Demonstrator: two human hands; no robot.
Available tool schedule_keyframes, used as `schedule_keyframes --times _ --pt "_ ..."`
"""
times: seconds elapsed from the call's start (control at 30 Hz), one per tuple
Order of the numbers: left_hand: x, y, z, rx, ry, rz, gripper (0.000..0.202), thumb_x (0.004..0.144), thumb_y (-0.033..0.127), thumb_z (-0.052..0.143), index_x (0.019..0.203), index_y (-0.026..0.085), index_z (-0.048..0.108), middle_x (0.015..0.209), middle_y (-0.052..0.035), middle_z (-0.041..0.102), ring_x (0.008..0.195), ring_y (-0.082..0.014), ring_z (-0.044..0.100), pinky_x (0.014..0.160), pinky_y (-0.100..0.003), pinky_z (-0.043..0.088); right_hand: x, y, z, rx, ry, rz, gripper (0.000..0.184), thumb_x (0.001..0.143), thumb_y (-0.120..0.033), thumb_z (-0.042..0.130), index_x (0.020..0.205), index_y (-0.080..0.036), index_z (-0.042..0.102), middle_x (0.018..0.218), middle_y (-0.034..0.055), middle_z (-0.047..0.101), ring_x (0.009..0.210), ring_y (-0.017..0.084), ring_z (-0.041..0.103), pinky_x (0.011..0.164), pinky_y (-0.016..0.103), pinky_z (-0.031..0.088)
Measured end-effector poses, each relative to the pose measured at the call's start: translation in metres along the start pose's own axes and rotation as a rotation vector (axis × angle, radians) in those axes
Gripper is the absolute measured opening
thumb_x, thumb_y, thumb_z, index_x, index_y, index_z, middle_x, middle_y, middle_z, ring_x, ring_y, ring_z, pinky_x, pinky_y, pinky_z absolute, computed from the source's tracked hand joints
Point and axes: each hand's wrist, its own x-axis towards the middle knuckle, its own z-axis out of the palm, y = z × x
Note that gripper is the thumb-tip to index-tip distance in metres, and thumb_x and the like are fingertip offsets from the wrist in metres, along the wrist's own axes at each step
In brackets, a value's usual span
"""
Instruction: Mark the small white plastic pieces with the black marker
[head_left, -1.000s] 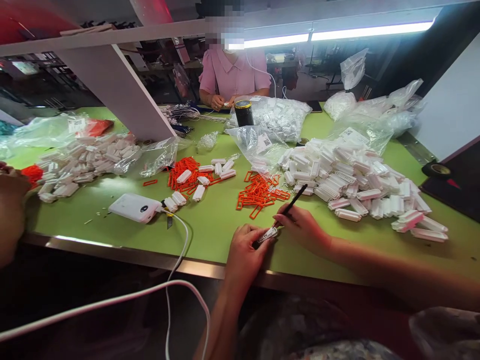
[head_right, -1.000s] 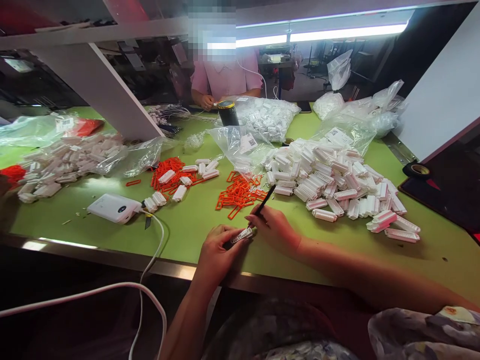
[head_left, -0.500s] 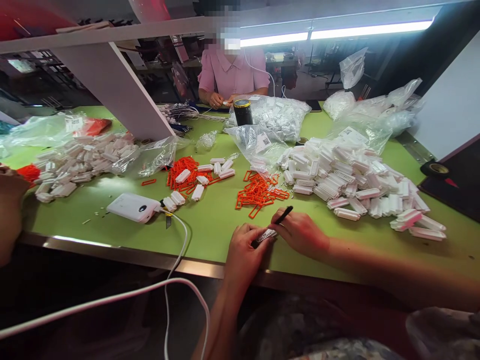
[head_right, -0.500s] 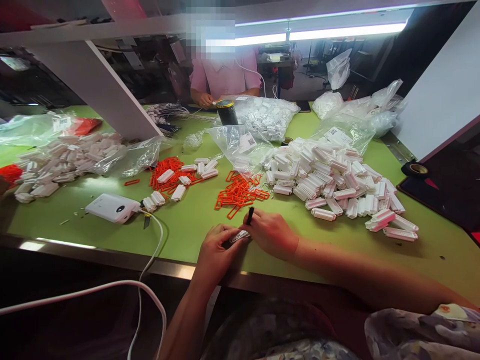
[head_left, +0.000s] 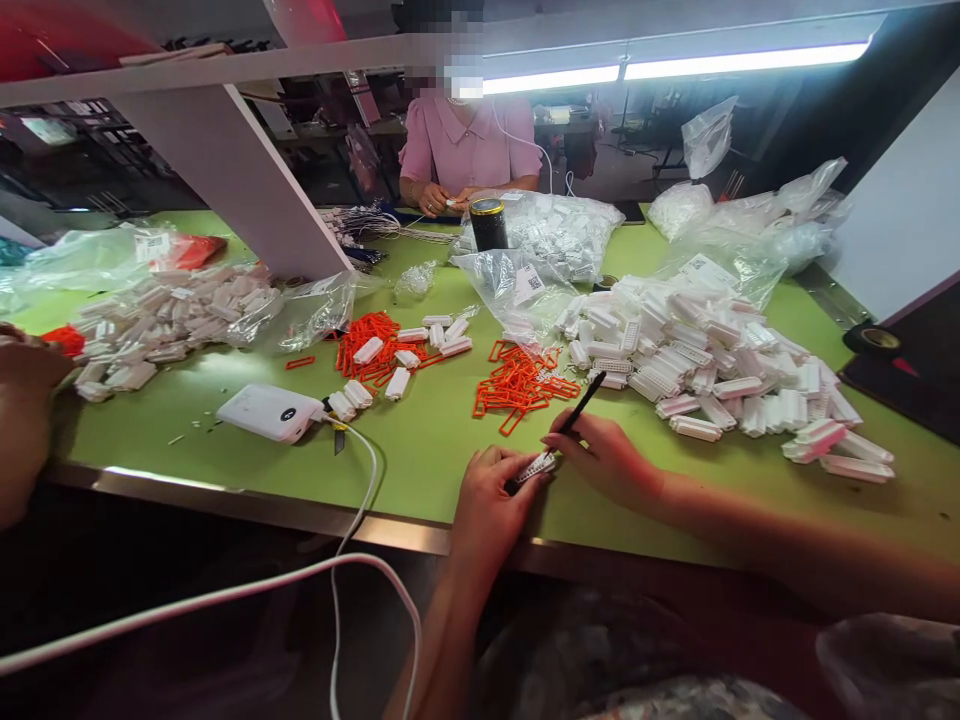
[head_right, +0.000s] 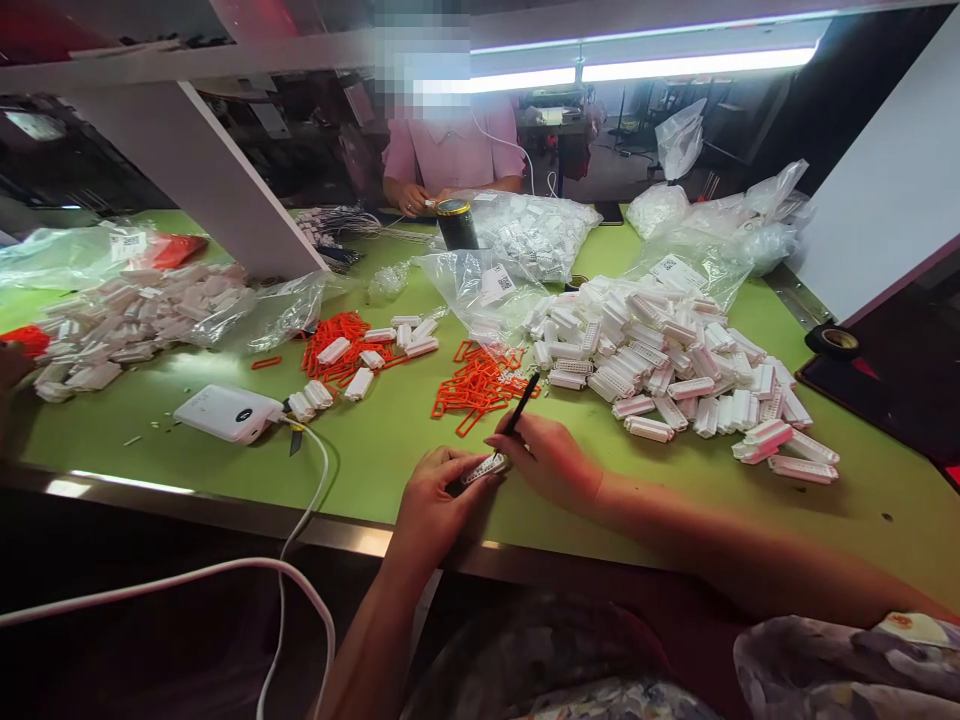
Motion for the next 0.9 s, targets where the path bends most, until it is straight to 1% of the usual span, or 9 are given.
schedule_keyframes --times 0.13,0.27,0.33,0.4,0.47,0.57,0.63,0.77,0.9 --pt "-0.0006 0.0000 -0.0003 -0.004 -0.005 0.000 0.017 0.089 0.024 0.078 0.104 0.029 0.082 0.090 -0.0013 0.070 0.093 -0.0206 0.062 0.086 -0.034 0.048 -0.0012 0.0000 -0.0001 -0.045 -0.003 -0.057 0.029 0.107 -0.045 0.053 0.095 -0.022 0.066 0.085 0.0045 0.075 0.073 0.018 0.068 0.070 0.028 0.053" --pt "-0.0007 -0.0002 -0.0002 0.007 -0.002 0.012 0.014 0.089 0.024 0.077 0.102 0.028 0.082 0.089 -0.0016 0.070 0.093 -0.0211 0.062 0.087 -0.034 0.048 -0.0042 -0.0027 0.0024 -0.156 0.011 -0.205 0.028 0.109 -0.039 0.049 0.096 -0.021 0.065 0.085 0.0063 0.073 0.074 0.019 0.068 0.070 0.029 0.052" --pt "-0.0003 -0.0005 0.0000 0.015 -0.002 0.011 0.014 0.089 0.024 0.078 0.101 0.028 0.082 0.087 -0.0016 0.069 0.092 -0.0212 0.062 0.086 -0.035 0.048 -0.0057 -0.0042 0.0036 -0.244 -0.015 -0.275 0.028 0.110 -0.036 0.049 0.093 -0.020 0.065 0.084 0.0071 0.071 0.072 0.019 0.067 0.067 0.029 0.050" --pt "0.0000 -0.0004 0.0002 0.020 0.002 0.008 0.015 0.088 0.023 0.078 0.101 0.028 0.082 0.087 -0.0017 0.069 0.091 -0.0213 0.063 0.086 -0.035 0.049 -0.0066 -0.0041 0.0042 -0.284 -0.046 -0.314 0.027 0.109 -0.033 0.050 0.090 -0.020 0.064 0.082 0.0070 0.071 0.070 0.019 0.066 0.066 0.029 0.049" --pt "0.0003 0.0002 0.0002 0.022 0.006 0.009 0.015 0.087 0.022 0.079 0.101 0.027 0.082 0.087 -0.0018 0.070 0.091 -0.0211 0.063 0.086 -0.034 0.049 -0.0063 -0.0022 0.0040 -0.226 -0.023 -0.288 0.025 0.108 -0.033 0.052 0.091 -0.020 0.065 0.083 0.0063 0.071 0.071 0.018 0.067 0.067 0.028 0.050" --pt "0.0005 0.0020 -0.0002 0.026 0.005 0.009 0.017 0.087 0.023 0.079 0.102 0.028 0.082 0.089 -0.0016 0.071 0.091 -0.0206 0.063 0.085 -0.033 0.049 -0.0040 0.0013 0.0031 -0.062 0.064 -0.150 0.024 0.107 -0.038 0.054 0.093 -0.021 0.065 0.081 0.0040 0.073 0.071 0.018 0.068 0.067 0.027 0.051" --pt "0.0006 0.0028 -0.0004 0.026 0.004 0.007 0.017 0.087 0.023 0.079 0.103 0.028 0.082 0.088 -0.0016 0.071 0.091 -0.0204 0.064 0.084 -0.033 0.049 -0.0023 0.0020 0.0030 -0.003 0.084 -0.083 0.026 0.106 -0.041 0.055 0.092 -0.022 0.066 0.080 0.0029 0.073 0.070 0.018 0.068 0.066 0.027 0.052" --pt "0.0003 0.0029 -0.0005 0.015 0.005 0.007 0.015 0.088 0.023 0.078 0.102 0.027 0.082 0.088 -0.0016 0.071 0.090 -0.0201 0.063 0.083 -0.033 0.048 -0.0009 0.0005 0.0035 0.008 0.076 -0.061 0.030 0.106 -0.045 0.054 0.092 -0.022 0.066 0.082 0.0034 0.074 0.071 0.019 0.068 0.068 0.028 0.054" --pt "-0.0001 0.0022 -0.0002 0.012 -0.001 0.011 0.015 0.089 0.025 0.077 0.103 0.027 0.082 0.090 -0.0020 0.071 0.092 -0.0209 0.063 0.085 -0.035 0.048 -0.0020 -0.0002 0.0037 -0.054 0.063 -0.081 0.029 0.107 -0.045 0.053 0.093 -0.023 0.066 0.084 0.0044 0.075 0.074 0.019 0.069 0.070 0.029 0.054"
